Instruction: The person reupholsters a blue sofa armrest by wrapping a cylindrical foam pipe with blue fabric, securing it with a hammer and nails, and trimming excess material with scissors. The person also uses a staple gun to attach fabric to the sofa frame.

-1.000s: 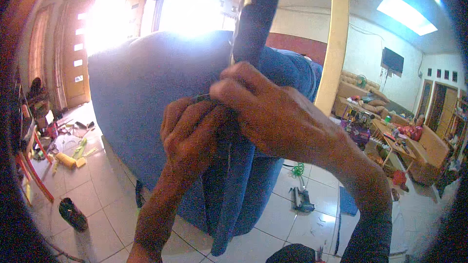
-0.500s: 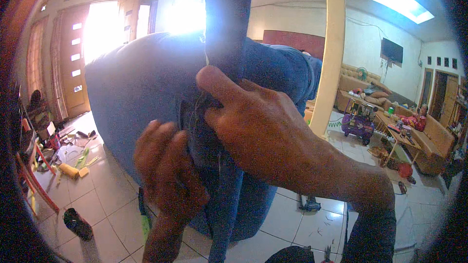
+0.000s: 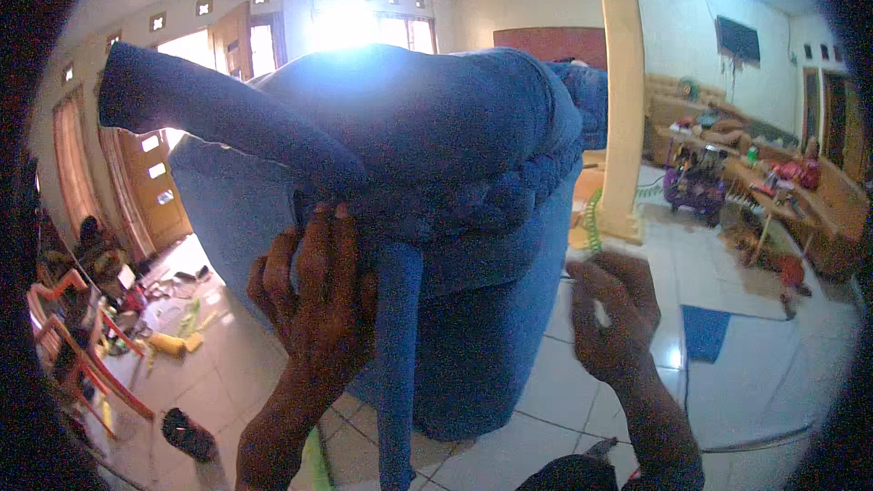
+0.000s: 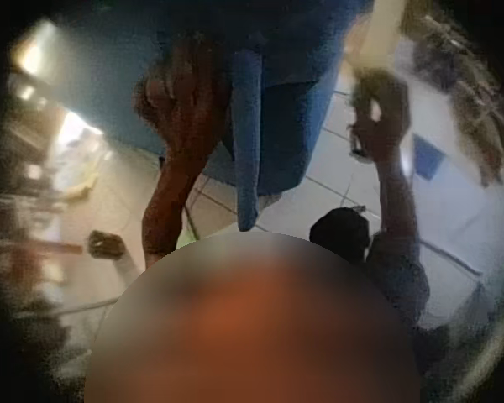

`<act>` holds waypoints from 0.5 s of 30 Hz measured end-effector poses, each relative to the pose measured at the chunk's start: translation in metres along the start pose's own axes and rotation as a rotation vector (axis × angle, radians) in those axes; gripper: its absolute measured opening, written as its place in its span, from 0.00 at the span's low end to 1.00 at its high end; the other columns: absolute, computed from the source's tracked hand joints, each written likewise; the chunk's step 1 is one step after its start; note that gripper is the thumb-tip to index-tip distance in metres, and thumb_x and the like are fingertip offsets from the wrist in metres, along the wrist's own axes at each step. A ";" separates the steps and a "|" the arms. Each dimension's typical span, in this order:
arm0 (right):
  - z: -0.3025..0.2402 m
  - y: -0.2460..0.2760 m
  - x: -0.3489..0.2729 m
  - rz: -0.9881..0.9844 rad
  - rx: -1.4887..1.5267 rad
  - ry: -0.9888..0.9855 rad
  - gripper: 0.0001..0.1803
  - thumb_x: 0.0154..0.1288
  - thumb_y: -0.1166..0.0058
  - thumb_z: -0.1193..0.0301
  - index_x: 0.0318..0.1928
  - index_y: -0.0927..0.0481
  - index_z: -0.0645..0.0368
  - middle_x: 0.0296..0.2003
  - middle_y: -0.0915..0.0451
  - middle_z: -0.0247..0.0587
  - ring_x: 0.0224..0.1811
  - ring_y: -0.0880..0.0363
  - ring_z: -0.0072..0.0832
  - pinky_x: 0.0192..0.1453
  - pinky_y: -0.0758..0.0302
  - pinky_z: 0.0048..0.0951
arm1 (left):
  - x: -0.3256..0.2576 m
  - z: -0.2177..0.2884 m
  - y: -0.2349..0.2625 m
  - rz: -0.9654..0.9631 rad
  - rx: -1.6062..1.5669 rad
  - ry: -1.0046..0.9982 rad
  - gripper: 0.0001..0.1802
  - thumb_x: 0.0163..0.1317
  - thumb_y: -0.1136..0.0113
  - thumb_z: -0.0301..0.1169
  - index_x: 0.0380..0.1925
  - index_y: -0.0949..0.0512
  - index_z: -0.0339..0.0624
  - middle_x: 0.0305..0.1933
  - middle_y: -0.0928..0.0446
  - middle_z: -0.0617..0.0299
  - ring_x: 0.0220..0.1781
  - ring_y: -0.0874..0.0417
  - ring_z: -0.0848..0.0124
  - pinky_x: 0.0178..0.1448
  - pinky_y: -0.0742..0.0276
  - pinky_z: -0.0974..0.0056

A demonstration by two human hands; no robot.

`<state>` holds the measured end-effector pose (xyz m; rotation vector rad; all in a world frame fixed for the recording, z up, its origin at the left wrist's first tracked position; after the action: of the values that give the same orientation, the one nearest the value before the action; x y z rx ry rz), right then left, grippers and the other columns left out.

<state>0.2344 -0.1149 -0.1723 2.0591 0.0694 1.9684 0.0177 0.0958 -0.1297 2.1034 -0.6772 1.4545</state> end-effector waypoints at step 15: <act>0.147 -0.003 -0.570 -0.966 -0.587 -0.893 0.11 0.63 0.43 0.66 0.44 0.16 0.55 0.45 0.17 0.49 0.53 0.21 0.51 0.54 0.25 0.54 | -0.010 -0.027 -0.008 -0.027 0.064 0.132 0.28 0.81 0.58 0.44 0.65 0.25 0.32 0.68 0.28 0.45 0.67 0.31 0.51 0.73 0.39 0.48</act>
<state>0.3424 -0.2706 -0.7293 1.7682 0.2106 0.3765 0.0014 0.1206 -0.1314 2.0341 -0.5576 1.6029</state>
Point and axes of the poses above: each hand's wrist, its own x-axis towards the middle knuckle, its own y-axis out of the back of the hand, z = x × y, the point moved 1 cm from there along x, towards the middle knuckle
